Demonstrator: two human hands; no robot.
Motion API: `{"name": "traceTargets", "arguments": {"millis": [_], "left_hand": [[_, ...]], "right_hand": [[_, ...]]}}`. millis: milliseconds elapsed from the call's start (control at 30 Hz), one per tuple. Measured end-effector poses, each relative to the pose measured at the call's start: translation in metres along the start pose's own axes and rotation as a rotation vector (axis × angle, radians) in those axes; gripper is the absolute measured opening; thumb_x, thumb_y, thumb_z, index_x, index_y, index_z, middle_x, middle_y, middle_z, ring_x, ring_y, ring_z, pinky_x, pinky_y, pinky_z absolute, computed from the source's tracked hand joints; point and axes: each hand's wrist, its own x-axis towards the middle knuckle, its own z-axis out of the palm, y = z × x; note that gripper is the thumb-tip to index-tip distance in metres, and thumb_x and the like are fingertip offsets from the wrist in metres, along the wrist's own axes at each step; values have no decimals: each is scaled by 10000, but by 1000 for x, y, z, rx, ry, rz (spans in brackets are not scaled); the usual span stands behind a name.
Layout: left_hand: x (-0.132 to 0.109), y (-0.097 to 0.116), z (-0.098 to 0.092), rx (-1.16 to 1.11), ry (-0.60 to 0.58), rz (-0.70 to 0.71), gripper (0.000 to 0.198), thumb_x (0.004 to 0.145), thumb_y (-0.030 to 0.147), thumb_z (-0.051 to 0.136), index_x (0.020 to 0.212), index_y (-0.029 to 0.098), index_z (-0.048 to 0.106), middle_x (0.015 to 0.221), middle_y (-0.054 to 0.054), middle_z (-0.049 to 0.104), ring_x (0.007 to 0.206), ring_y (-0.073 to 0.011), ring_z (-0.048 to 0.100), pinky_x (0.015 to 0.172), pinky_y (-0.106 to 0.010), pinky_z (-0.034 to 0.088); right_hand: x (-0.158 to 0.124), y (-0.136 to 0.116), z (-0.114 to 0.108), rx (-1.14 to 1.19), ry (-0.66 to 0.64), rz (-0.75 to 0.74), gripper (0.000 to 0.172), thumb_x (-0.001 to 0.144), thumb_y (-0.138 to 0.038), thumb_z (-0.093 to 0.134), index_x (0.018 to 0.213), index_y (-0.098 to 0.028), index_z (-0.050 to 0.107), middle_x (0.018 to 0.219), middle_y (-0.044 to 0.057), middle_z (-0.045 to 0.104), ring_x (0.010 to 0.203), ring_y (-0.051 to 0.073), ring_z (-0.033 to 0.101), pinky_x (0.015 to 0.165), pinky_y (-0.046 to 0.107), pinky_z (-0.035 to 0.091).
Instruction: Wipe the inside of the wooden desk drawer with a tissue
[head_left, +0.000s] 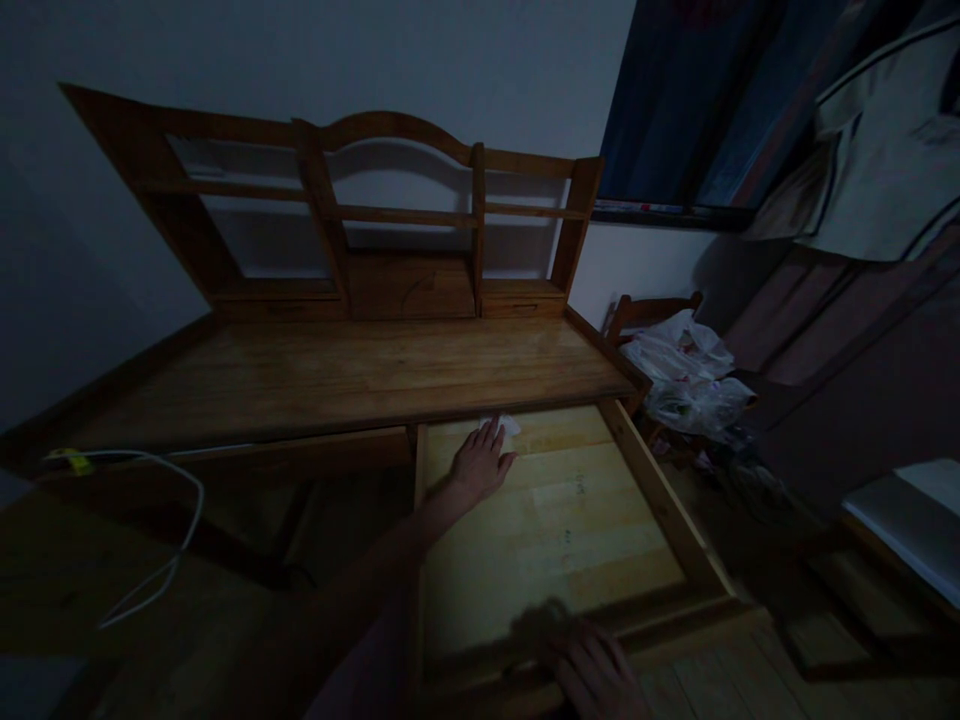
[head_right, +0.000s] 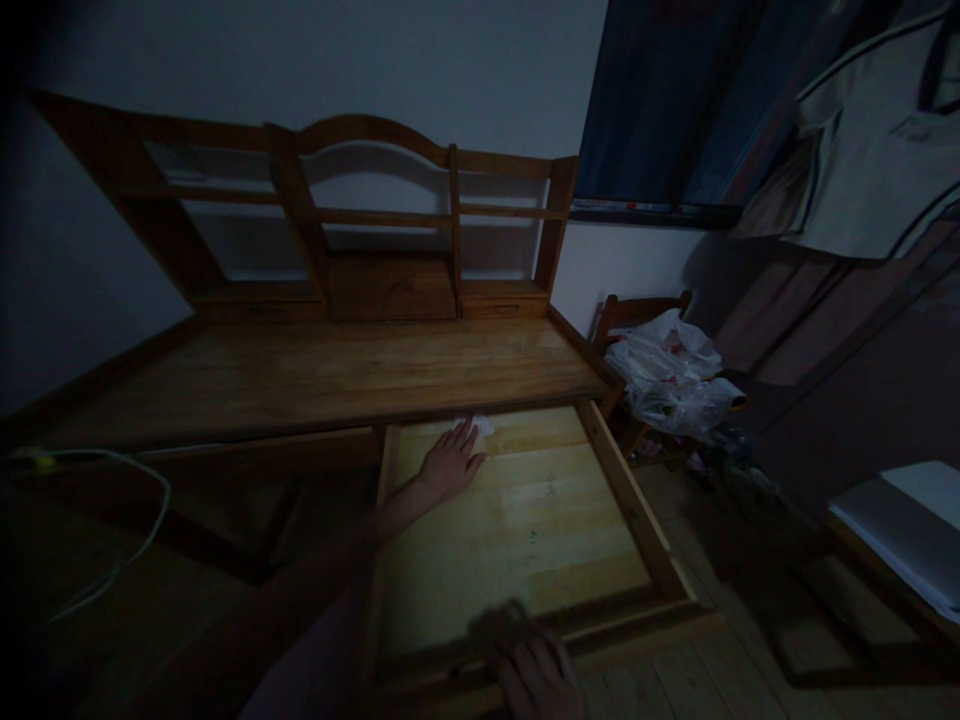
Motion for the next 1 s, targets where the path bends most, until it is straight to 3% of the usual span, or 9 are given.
{"name": "traceTargets", "arguments": {"millis": [167, 367, 467, 633, 767, 1000], "left_hand": [[12, -7, 3, -22, 4, -30, 800, 965, 657, 173, 1548, 131, 325, 1601, -112, 330, 1494, -256, 253, 1240, -425, 116], [43, 1, 11, -100, -165, -140, 949, 907, 756, 145, 1550, 75, 298, 1591, -161, 327, 1481, -301, 282, 1228, -463, 161], [34, 13, 7, -88, -89, -17, 919, 924, 732, 195, 1545, 64, 304, 1608, -162, 285, 1486, -293, 269, 1228, -438, 173], [-7, 43, -6, -116, -25, 267, 829, 948, 699, 213, 1525, 121, 353, 1642, -101, 216, 1472, -239, 309, 1211, -360, 232], [-22, 56, -9, -128, -20, 286, 738, 979, 643, 207, 1491, 153, 412, 1629, -82, 267, 1470, -219, 315, 1207, -349, 240], [-14, 66, -3, -99, 14, 193, 719, 991, 598, 229, 1522, 133, 363, 1610, -112, 308, 1364, -259, 458, 1124, -381, 353]], "right_hand": [[-12, -4, 14, 11, 78, 107, 391, 1004, -483, 363, 1107, -248, 657, 861, 28, 725, 784, 201, 615, 918, 366, 418], [-12, -6, 18, -23, 76, 82, 340, 980, -462, 420, 1129, -256, 645, 865, 27, 717, 794, 206, 619, 908, 371, 412], [-5, -4, 9, -15, 62, 67, 369, 973, -507, 440, 1129, -249, 651, 875, 25, 719, 799, 196, 623, 915, 358, 413], [-1, 5, -9, -40, -100, -43, 354, 952, -496, 524, 1184, -260, 651, 979, 18, 744, 863, 192, 649, 892, 331, 439], [0, 5, -14, 3, -135, -20, 421, 904, -482, 583, 1262, -262, 617, 1042, 27, 736, 912, 200, 654, 912, 345, 459], [-1, 1, -15, 13, -137, -8, 361, 869, -412, 631, 1193, -254, 643, 1054, 28, 733, 967, 204, 652, 956, 351, 445]]}}
